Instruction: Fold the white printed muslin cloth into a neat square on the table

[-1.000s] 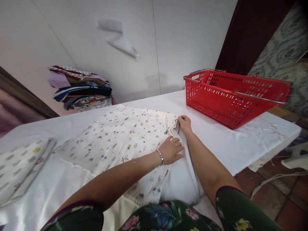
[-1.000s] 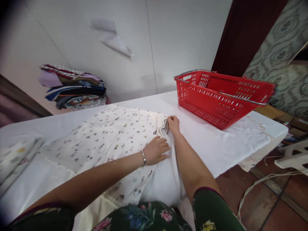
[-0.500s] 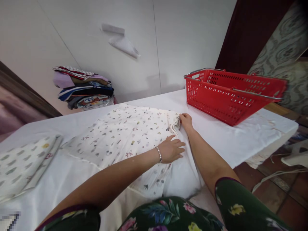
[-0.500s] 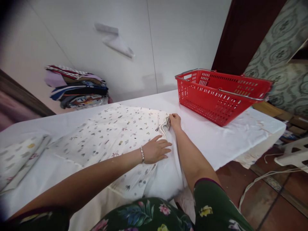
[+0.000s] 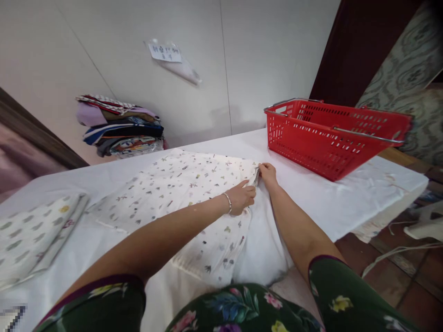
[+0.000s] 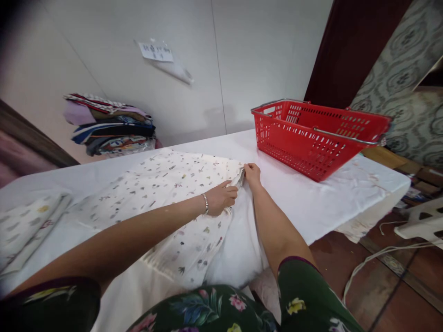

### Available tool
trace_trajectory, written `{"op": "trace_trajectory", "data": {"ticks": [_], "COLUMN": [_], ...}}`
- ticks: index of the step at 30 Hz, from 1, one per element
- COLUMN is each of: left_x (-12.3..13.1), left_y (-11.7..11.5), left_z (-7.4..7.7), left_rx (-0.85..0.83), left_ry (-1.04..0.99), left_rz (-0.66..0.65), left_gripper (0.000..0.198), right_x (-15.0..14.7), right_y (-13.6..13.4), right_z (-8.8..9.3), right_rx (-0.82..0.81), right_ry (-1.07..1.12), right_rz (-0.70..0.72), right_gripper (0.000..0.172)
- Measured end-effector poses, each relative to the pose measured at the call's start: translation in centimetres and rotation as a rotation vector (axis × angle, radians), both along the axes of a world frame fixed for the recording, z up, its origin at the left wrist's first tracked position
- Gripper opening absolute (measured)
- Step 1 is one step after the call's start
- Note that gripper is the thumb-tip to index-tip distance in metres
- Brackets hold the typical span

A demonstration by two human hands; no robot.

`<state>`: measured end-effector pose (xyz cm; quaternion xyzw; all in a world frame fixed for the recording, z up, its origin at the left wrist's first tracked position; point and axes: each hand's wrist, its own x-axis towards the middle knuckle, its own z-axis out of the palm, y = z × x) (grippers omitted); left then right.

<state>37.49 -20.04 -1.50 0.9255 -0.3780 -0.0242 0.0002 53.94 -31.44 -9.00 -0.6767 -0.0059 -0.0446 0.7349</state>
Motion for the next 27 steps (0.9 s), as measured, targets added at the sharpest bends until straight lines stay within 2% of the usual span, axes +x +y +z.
{"op": "trace_trajectory", "data": {"ticks": [6,11,13,16,19,21,24,27], "left_x": [-3.7,-5.6,-6.3,-7.8,-9.8,-11.2,-13.6,-15.8], "left_y": [1.4,2.2,2.2,2.1,1.7,1.4,1.0,0.9], "left_z": [-0.7,0.5,0.9,0.9,1.1,1.4,2.0,2.4], "left_rx": [0.082,0.091,0.082,0.118,0.119,0.087,0.103,0.169], "left_ry": [0.098,0.110,0.069,-0.042,-0.089,-0.067,-0.004,-0.075], "left_rz": [-0.133,-0.025,-0.061,-0.186,-0.260,-0.289,-0.315,-0.273], "left_gripper": [0.026,0.018,0.021,0.026,0.018,0.011,0.012,0.007], "right_x": [0.2,-0.1,-0.2,-0.2,-0.1,0.1,0.3,0.5], "right_y": [0.0,-0.1,-0.3,-0.6,-0.7,-0.7,-0.9,-1.1], "right_z": [-0.2,0.3,0.5,0.6,0.5,0.4,0.2,0.2], "right_rx": [0.007,0.008,0.017,0.032,0.047,0.060,0.077,0.081], "right_ry": [-0.001,-0.012,-0.008,0.004,0.014,0.021,0.037,0.053], "right_rz": [0.013,0.004,-0.017,-0.042,-0.050,-0.053,-0.067,-0.085], "right_gripper": [0.024,0.022,0.022,0.022,0.022,0.021,0.019,0.017]}}
